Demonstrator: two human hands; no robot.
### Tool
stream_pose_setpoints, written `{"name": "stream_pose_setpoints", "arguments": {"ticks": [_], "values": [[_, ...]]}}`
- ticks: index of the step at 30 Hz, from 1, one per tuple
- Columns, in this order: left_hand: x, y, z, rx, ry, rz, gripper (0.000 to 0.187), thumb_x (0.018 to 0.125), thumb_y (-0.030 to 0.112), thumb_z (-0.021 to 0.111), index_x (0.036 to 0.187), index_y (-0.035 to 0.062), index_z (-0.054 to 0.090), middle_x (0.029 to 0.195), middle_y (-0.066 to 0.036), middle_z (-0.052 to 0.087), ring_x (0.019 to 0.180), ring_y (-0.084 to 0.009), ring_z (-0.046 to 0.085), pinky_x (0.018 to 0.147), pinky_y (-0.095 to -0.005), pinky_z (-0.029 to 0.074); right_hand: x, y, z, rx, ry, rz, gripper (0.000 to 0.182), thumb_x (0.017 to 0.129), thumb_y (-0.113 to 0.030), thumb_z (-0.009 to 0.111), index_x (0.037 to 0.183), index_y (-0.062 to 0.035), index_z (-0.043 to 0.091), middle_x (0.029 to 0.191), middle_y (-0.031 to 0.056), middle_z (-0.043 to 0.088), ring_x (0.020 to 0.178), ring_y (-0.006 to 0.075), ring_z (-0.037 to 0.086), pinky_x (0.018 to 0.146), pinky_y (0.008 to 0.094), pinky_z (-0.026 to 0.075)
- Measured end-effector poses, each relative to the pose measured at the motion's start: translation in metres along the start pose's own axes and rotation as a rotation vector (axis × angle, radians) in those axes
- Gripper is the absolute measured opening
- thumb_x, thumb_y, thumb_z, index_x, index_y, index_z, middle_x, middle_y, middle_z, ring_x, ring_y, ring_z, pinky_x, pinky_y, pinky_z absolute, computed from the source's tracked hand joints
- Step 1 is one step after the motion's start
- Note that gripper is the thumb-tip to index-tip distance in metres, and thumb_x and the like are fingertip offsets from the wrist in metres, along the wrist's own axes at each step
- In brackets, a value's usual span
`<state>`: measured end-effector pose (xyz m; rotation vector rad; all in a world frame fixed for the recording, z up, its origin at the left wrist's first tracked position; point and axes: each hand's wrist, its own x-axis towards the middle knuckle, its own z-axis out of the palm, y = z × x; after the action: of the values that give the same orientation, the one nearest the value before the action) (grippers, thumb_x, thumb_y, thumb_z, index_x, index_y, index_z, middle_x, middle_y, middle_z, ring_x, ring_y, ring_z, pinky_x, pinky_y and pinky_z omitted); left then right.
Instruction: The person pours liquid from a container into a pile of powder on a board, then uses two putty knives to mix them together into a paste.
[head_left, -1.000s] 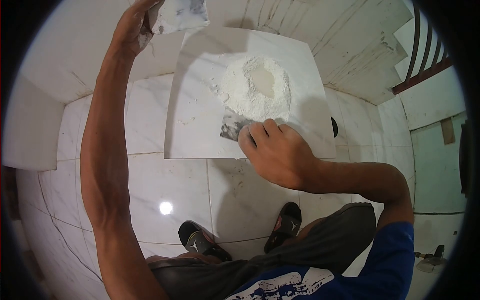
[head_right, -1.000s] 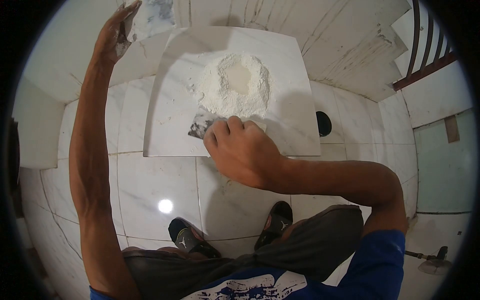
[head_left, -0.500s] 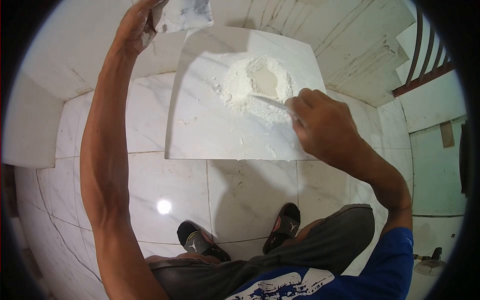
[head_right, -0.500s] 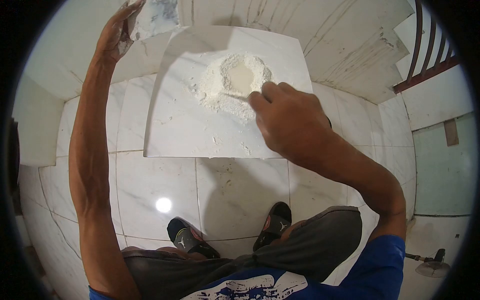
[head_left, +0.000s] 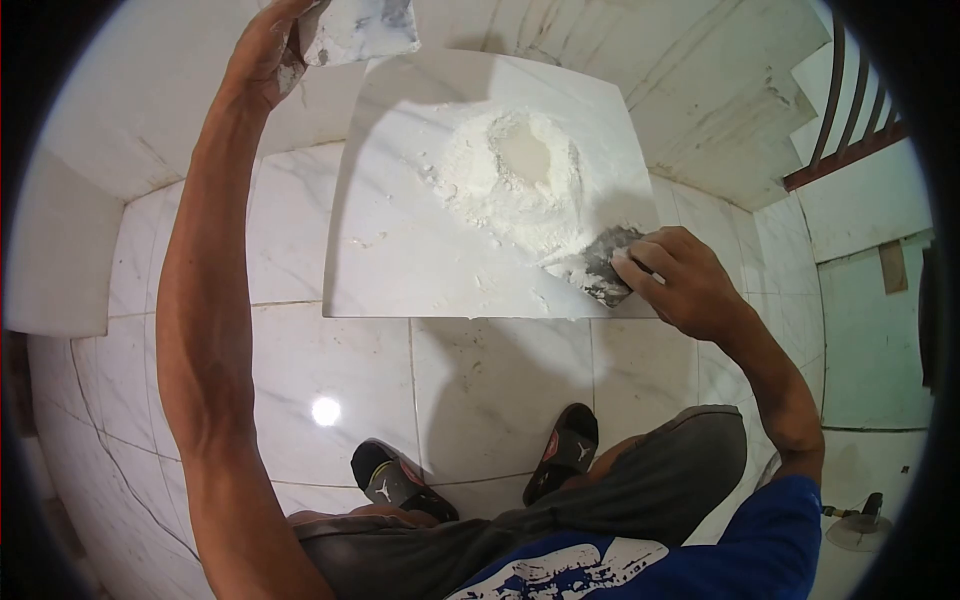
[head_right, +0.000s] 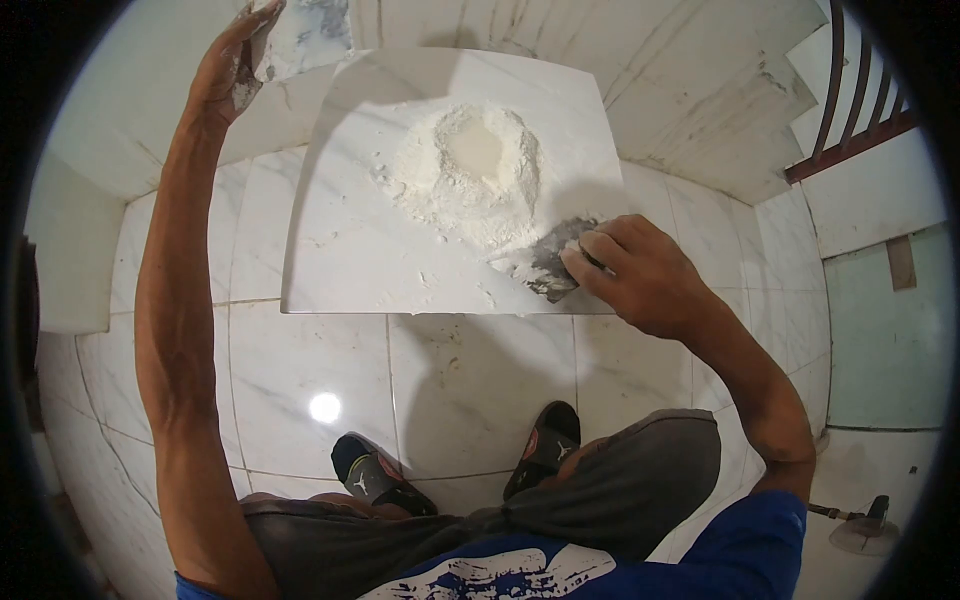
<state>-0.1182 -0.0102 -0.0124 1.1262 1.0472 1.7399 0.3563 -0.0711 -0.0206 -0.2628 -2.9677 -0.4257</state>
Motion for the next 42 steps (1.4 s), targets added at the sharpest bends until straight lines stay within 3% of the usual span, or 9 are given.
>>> {"name": "stream_pose_setpoints", "arguments": {"ticks": [11, 14, 20, 23, 26, 30, 38, 39, 42], "values": [[0.002, 0.003, -0.005, 0.021, -0.069, 0.039, 0.063, 0.091, 0.022, 0.067, 0.143, -0.0007, 0.038, 0.081, 0.007, 0.053, 0.058, -0.0001, 0.044, 0.049, -0.0152, 0.038, 0.042, 0.025, -0.008, -0.032, 0.053, 0.038, 0.021, 0.080, -0.009, 0.064, 0.101, -0.0068, 0.067, 0.096, 0.0059, 0.061, 0.093, 0.0239, 0.059, 0.086, 0.0393, 0.048], [0.016, -0.008, -0.021, -0.096, -0.102, -0.009, 0.037, 0.095, 0.025, 0.063, 0.124, 0.0033, 0.059, 0.107, -0.002, 0.066, 0.087, -0.0107, 0.065, 0.069, -0.0270, 0.052, 0.057, 0.036, -0.020, 0.021, 0.034, 0.091, 0.016, 0.082, -0.006, 0.064, 0.098, -0.0068, 0.067, 0.093, 0.0058, 0.061, 0.091, 0.0247, 0.059, 0.083, 0.0395, 0.048], [0.017, -0.005, -0.016, -0.065, -0.065, -0.044, 0.038, 0.096, 0.024, 0.060, 0.127, 0.0017, 0.058, 0.111, -0.004, 0.066, 0.091, -0.0115, 0.065, 0.071, -0.0260, 0.052, 0.077, 0.048, -0.036, 0.110, 0.057, 0.102, 0.012, 0.086, -0.004, 0.064, 0.098, -0.0053, 0.065, 0.088, 0.0075, 0.061, 0.085, 0.0284, 0.059, 0.075, 0.0396, 0.050], [0.010, 0.000, -0.014, 0.024, -0.077, 0.065, 0.071, 0.091, 0.022, 0.068, 0.147, -0.0029, 0.032, 0.088, 0.004, 0.055, 0.064, -0.0015, 0.047, 0.054, -0.0167, 0.042, 0.082, 0.049, -0.048, 0.081, 0.085, 0.126, 0.013, 0.088, -0.004, 0.063, 0.100, -0.0033, 0.064, 0.088, 0.0101, 0.061, 0.083, 0.0315, 0.060, 0.072, 0.0407, 0.050], [0.003, 0.003, -0.004, -0.016, -0.014, 0.056, 0.074, 0.090, 0.022, 0.069, 0.148, -0.0031, 0.031, 0.093, 0.002, 0.057, 0.068, -0.0032, 0.049, 0.056, -0.0177, 0.044, 0.087, 0.043, -0.064, 0.046, 0.166, 0.170, 0.013, 0.089, -0.005, 0.062, 0.101, -0.0007, 0.063, 0.088, 0.0135, 0.062, 0.080, 0.0349, 0.060, 0.071, 0.0418, 0.050], [0.058, -0.049, -0.067, -0.386, -0.068, -0.026, 0.056, 0.093, 0.021, 0.065, 0.139, -0.0015, 0.043, 0.102, -0.002, 0.062, 0.078, -0.0083, 0.057, 0.065, -0.0219, 0.048, 0.094, 0.035, -0.069, 0.093, 0.344, 0.237, 0.013, 0.091, -0.007, 0.061, 0.100, 0.0020, 0.061, 0.086, 0.0179, 0.061, 0.076, 0.0384, 0.059, 0.071, 0.0434, 0.050], [0.020, -0.009, -0.028, 0.040, -0.073, -0.085, 0.040, 0.096, 0.026, 0.060, 0.130, 0.0035, 0.058, 0.110, -0.001, 0.067, 0.087, -0.0092, 0.065, 0.070, -0.0249, 0.051, 0.099, 0.026, -0.050, 0.385, 0.316, 0.577, 0.015, 0.090, -0.008, 0.063, 0.098, 0.0042, 0.060, 0.082, 0.0214, 0.061, 0.075, 0.0401, 0.062, 0.070, 0.0452, 0.050], [0.020, -0.007, -0.025, 0.045, -0.059, -0.084, 0.040, 0.096, 0.026, 0.060, 0.130, 0.0039, 0.058, 0.109, 0.000, 0.067, 0.086, -0.0088, 0.064, 0.068, -0.0244, 0.051, 0.094, 0.028, -0.050, 0.117, 0.232, 0.323, 0.015, 0.088, -0.007, 0.064, 0.096, 0.0047, 0.060, 0.084, 0.0200, 0.061, 0.077, 0.0382, 0.062, 0.070, 0.0435, 0.051], [0.016, -0.010, -0.017, 0.043, -0.020, -0.081, 0.040, 0.096, 0.027, 0.060, 0.130, 0.0047, 0.058, 0.107, 0.001, 0.067, 0.084, -0.0078, 0.063, 0.065, -0.0230, 0.050, 0.081, 0.036, -0.050, -0.176, 0.306, 0.224, 0.016, 0.085, -0.005, 0.065, 0.097, 0.0047, 0.062, 0.087, 0.0175, 0.061, 0.076, 0.0353, 0.061, 0.069, 0.0426, 0.051]]}}
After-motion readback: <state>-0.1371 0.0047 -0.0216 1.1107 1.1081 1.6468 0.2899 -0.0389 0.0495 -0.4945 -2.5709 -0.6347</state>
